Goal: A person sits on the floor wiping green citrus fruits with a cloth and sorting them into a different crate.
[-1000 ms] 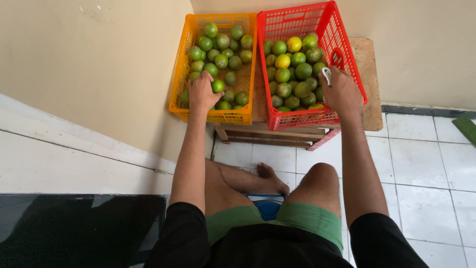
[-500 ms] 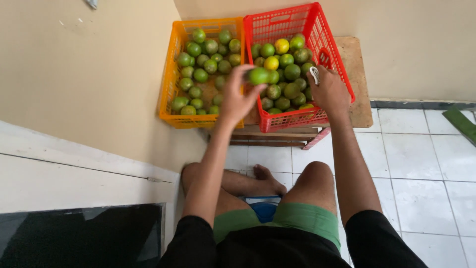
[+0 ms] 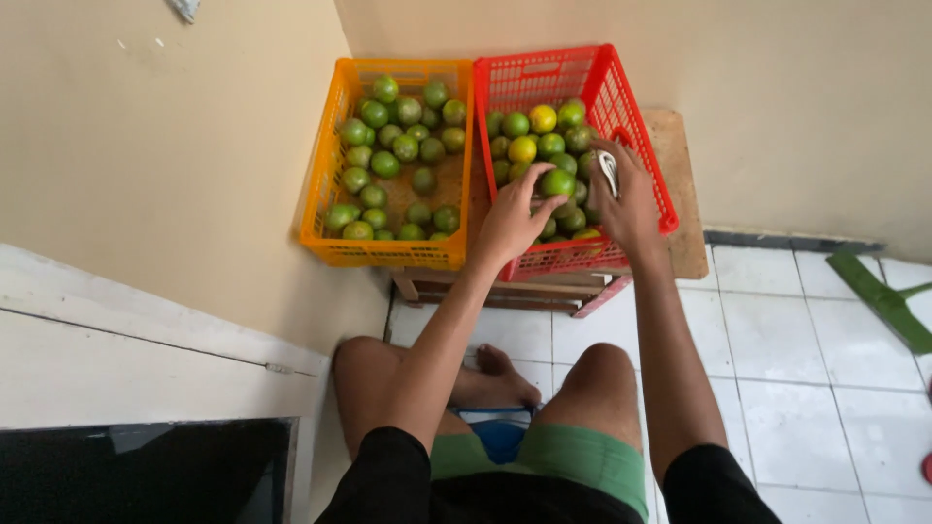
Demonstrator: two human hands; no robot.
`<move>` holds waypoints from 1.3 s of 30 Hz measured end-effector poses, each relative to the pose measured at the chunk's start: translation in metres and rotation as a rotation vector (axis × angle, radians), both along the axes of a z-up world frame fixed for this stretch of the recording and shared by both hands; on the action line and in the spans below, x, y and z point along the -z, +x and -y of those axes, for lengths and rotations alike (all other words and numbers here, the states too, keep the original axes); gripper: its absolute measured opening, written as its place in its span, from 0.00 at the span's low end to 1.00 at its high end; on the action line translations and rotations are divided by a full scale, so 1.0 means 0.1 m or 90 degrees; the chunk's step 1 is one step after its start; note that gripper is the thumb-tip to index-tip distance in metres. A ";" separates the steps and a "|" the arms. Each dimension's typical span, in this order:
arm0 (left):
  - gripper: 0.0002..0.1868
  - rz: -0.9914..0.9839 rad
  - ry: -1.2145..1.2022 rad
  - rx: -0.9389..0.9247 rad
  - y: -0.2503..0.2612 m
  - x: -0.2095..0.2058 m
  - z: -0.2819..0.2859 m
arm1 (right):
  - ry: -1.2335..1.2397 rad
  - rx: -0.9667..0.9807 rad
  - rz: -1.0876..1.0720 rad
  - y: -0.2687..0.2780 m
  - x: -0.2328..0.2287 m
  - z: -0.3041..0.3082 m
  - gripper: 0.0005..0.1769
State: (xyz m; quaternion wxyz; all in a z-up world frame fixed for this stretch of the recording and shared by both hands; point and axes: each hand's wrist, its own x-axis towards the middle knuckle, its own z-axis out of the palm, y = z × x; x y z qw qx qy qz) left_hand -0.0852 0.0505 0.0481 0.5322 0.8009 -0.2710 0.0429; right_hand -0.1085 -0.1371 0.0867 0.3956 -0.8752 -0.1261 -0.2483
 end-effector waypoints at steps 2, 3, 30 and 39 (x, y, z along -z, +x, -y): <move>0.24 0.005 -0.005 -0.011 0.07 0.06 0.01 | 0.022 -0.085 0.071 0.08 0.09 -0.17 0.18; 0.22 0.005 -0.007 -0.018 0.10 0.10 0.02 | 0.047 -0.167 0.138 0.12 0.15 -0.24 0.19; 0.25 -0.018 0.069 0.000 0.02 0.04 -0.07 | 0.096 -0.062 0.012 0.00 0.07 -0.35 0.23; 0.25 -0.015 -0.053 -0.001 0.00 0.06 -0.02 | 0.242 0.061 -0.083 0.16 0.19 -0.27 0.21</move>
